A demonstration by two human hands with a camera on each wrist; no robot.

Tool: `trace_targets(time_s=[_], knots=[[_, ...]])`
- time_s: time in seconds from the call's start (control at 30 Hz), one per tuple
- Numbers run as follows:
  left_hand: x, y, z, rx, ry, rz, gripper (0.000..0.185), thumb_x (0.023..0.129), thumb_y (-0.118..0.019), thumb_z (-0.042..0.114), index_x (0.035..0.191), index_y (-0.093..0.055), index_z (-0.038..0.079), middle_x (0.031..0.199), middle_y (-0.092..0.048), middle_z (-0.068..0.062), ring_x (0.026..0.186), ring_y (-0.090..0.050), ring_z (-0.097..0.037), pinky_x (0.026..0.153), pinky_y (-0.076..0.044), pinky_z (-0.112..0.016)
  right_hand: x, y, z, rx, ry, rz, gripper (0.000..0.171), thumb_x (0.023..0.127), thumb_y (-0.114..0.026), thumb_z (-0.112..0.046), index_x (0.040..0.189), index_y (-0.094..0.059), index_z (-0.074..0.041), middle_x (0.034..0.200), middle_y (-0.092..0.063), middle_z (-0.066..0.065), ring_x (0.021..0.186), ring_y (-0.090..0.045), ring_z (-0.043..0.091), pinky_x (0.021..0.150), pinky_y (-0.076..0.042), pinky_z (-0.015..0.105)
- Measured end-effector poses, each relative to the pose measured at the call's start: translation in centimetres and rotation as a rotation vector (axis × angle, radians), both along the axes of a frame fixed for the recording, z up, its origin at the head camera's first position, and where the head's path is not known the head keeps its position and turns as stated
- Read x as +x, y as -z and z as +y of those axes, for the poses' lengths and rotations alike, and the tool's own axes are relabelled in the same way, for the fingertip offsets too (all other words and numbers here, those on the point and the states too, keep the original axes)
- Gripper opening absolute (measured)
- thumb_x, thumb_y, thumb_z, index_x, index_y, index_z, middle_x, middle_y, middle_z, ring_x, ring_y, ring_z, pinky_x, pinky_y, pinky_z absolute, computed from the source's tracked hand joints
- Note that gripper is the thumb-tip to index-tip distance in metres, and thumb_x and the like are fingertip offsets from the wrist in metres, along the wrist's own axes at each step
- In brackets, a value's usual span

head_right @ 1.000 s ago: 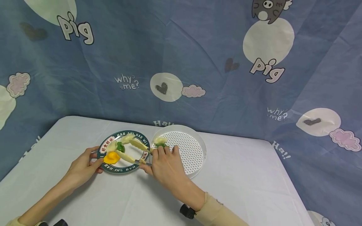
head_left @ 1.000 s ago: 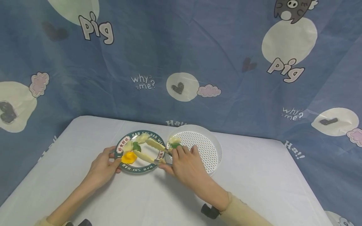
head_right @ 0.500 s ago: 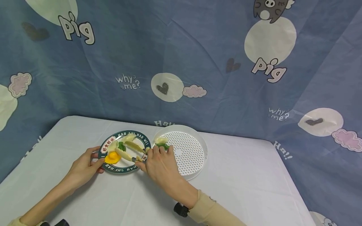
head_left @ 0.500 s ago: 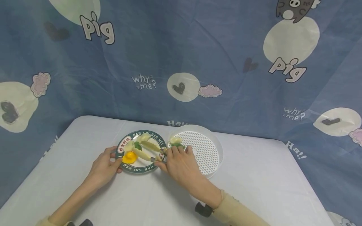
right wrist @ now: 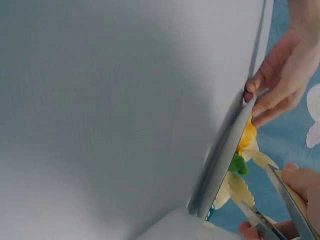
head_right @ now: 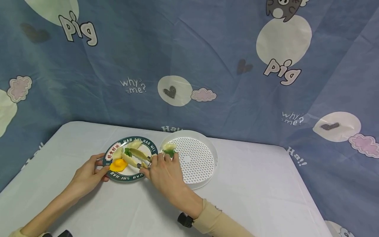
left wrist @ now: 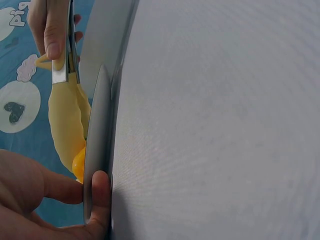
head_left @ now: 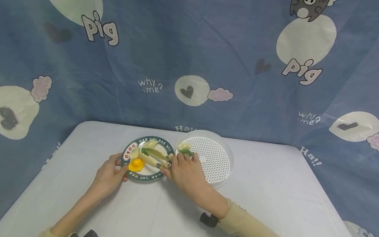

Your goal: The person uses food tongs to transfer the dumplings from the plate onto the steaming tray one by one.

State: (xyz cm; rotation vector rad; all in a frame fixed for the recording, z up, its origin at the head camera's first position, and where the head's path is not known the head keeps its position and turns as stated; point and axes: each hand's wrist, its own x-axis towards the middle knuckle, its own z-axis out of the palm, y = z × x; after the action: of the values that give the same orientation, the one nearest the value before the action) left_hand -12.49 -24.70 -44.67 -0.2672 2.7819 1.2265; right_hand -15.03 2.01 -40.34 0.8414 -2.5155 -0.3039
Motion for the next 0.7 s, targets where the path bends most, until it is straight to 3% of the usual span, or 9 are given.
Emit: trace_targets(time_s=[0.33,0.57,0.7], knots=[[0.07,0.13,0.19,0.014,-0.009,-0.008,0.071,0.109,-0.056,0.015,0.163,-0.022,-0.015,0.139,-0.057,-0.036,0.078,-0.072,-0.013,0.074,-0.053,-0.031,0.23,-0.06,-0.26,-0.012,0.041,-0.059,0.058,0.107,-0.048,-0.066,0.09,-0.068,-0.015,0.07,-0.051,-0.003,0.069,-0.057,0.016,0.075,-0.051,0.038],[-0.01,-0.02,0.27,0.01,-0.013,0.0,0.071,0.109,-0.057,0.015,0.163,-0.022,-0.016,0.138,-0.057,-0.037,0.078,-0.072,-0.014,0.073,-0.052,-0.032,0.24,-0.46,-0.12,-0.015,0.077,-0.12,0.059,0.107,-0.047,-0.067,0.099,-0.071,-0.013,0.079,-0.06,-0.002,0.078,-0.063,0.017,0.076,-0.049,0.039],[-0.01,-0.09,0.18,0.002,-0.01,0.001,0.071,0.109,-0.056,0.016,0.162,-0.022,-0.016,0.138,-0.057,-0.036,0.079,-0.072,-0.014,0.072,-0.052,-0.031,0.16,-0.46,-0.12,-0.015,0.067,-0.097,0.057,0.107,-0.05,-0.066,0.099,-0.071,-0.013,0.08,-0.061,-0.002,0.079,-0.063,0.017,0.075,-0.048,0.037]])
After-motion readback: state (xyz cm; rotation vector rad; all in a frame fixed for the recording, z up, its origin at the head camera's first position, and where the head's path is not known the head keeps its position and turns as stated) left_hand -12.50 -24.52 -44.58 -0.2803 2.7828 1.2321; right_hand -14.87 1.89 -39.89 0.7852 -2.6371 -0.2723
